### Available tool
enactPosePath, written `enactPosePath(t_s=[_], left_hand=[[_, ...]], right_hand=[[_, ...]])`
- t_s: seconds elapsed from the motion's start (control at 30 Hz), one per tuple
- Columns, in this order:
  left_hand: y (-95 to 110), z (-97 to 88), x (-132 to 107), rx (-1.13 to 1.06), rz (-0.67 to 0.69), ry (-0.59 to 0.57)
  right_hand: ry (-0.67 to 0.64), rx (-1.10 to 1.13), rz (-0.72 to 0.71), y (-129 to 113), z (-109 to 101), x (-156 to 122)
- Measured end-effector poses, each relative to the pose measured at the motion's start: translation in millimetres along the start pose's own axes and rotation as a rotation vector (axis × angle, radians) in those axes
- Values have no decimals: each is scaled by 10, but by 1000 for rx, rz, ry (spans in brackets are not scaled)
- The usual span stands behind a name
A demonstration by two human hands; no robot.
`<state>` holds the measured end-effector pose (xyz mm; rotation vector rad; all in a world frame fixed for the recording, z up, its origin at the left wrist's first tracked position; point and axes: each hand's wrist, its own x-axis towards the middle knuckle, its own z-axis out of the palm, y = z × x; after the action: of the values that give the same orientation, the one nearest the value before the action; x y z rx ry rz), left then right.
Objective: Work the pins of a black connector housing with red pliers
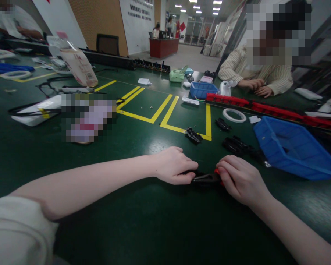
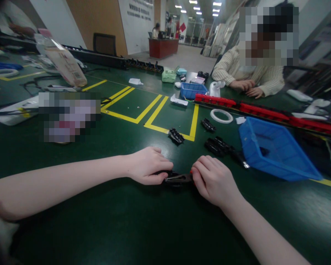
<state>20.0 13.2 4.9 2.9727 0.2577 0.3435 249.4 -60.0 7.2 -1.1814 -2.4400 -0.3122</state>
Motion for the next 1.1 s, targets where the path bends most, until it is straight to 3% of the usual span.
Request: enactPosePath(t_s=[0.27, 0.53, 0.87, 1.0, 1.1], left_hand=[[2, -5, 4, -41, -5, -7], [1, -90, 42, -284, -201, -80], [-7, -162, 43, -406, -237, -123], [-5, -169, 47, -300, -174, -173], [5, -131, 49, -163, -115, -135]], right_hand=[[-3, -21, -14, -13, -8, 6], [-14, -37, -14, -8, 6, 9], [-3, -36, -29, -7, 7, 10], [-1, -34, -21, -3, 12, 2], [-3, -30, -15, 0, 18, -6]])
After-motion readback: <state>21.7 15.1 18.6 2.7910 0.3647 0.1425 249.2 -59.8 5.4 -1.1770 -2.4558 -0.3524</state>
